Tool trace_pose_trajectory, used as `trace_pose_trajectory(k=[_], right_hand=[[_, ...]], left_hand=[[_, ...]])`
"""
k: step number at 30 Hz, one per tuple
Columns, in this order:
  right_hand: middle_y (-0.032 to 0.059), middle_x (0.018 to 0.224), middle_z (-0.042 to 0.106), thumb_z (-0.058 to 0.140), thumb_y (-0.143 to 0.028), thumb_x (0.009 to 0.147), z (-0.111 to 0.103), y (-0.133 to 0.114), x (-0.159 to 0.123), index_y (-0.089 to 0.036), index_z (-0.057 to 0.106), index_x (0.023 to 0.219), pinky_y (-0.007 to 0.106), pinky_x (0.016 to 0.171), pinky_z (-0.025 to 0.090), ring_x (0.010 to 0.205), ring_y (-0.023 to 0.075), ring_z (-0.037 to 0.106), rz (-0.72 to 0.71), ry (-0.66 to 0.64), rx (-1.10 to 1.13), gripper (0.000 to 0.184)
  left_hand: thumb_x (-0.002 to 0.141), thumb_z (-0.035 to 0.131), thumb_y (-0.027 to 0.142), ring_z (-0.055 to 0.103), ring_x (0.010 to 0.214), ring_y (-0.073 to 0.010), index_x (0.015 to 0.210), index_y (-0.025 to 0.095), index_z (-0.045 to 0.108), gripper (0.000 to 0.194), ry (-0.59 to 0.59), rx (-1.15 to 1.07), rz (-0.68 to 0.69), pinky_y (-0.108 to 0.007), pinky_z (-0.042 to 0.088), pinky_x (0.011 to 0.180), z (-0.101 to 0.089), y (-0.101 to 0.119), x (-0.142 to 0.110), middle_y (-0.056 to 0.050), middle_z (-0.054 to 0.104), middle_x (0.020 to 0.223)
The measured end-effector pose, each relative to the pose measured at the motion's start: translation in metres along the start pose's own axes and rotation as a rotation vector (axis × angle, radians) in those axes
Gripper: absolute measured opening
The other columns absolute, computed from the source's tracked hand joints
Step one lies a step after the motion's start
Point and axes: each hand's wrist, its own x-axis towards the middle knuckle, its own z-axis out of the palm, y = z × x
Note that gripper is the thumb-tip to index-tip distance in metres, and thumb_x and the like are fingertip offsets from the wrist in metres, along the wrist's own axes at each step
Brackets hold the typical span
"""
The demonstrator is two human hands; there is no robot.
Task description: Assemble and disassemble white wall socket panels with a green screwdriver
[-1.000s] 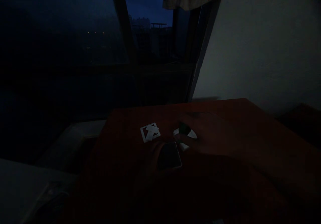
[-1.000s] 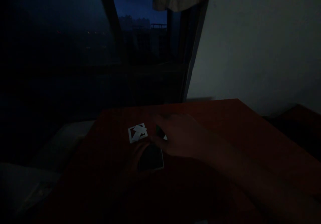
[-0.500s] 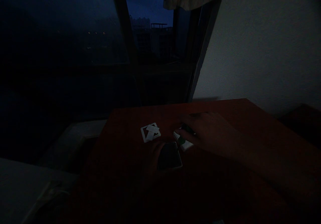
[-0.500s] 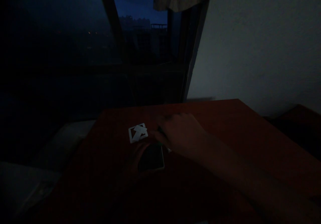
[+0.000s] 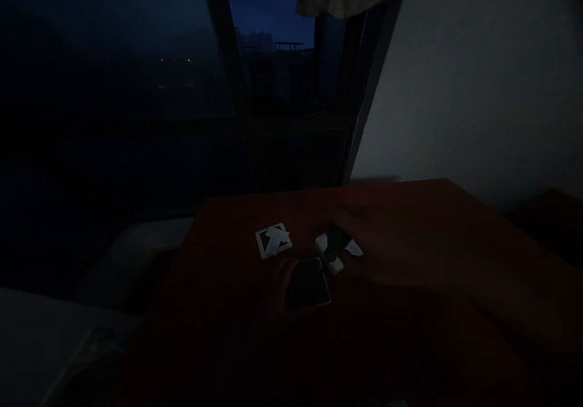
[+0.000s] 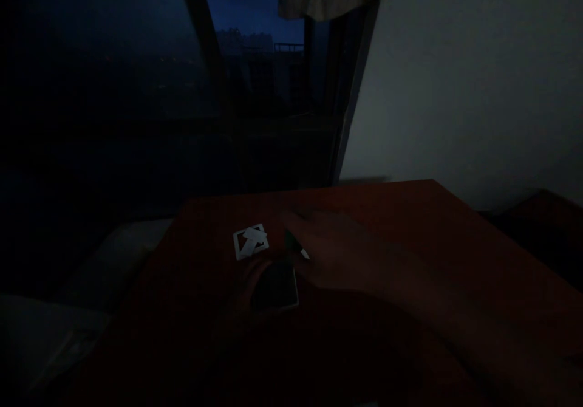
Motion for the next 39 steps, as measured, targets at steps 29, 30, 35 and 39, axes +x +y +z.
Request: trace_pose_trajectory(k=[29,30,35,39], right_hand=[[0.0079,0.099,0.067,0.06,-0.026,0.081,-0.003,-0.001,-0.009,-0.02,0.056,0.111,0.028,0.065,0.044,0.079,0.0193,0.064,0.019,-0.001,0.064,0.031],[0.0083,0.097,0.067,0.058,-0.03,0.083,-0.002,-0.002,-0.009,-0.019,0.056,0.11,0.028,0.065,0.044,0.078,0.0197,0.064,0.051,0.017,0.02,0.029],[0.0077,0.086,0.069,0.05,-0.034,0.09,0.004,0.002,-0.002,-0.018,0.057,0.107,0.028,0.062,0.043,0.075,0.0208,0.065,0.127,0.031,-0.11,0.024],[0.0059,0.103,0.067,0.061,-0.017,0.077,0.001,0.006,-0.003,-0.021,0.054,0.114,0.028,0.073,0.046,0.089,0.0189,0.063,-0.03,0.009,0.153,0.038]], left_hand=[[0.07,0.074,0.048,0.035,0.132,-0.0341,0.137,0.023,0.036,0.081,-0.027,0.059,-0.013,-0.052,0.035,0.106,-0.007,0.007,0.004,-0.013,0.036,0.144],[0.07,0.074,0.047,0.034,0.132,-0.0335,0.137,0.023,0.035,0.081,-0.021,0.057,-0.008,-0.051,0.034,0.107,-0.007,0.008,0.004,-0.013,0.036,0.144],[0.074,0.072,0.044,0.033,0.133,-0.0325,0.139,0.024,0.032,0.079,-0.01,0.047,-0.007,-0.051,0.034,0.107,-0.006,0.009,0.002,-0.013,0.034,0.145],[0.072,0.073,0.047,0.036,0.131,-0.035,0.138,0.025,0.034,0.08,-0.035,0.033,-0.025,-0.053,0.035,0.105,-0.008,0.007,0.002,-0.013,0.036,0.144]])
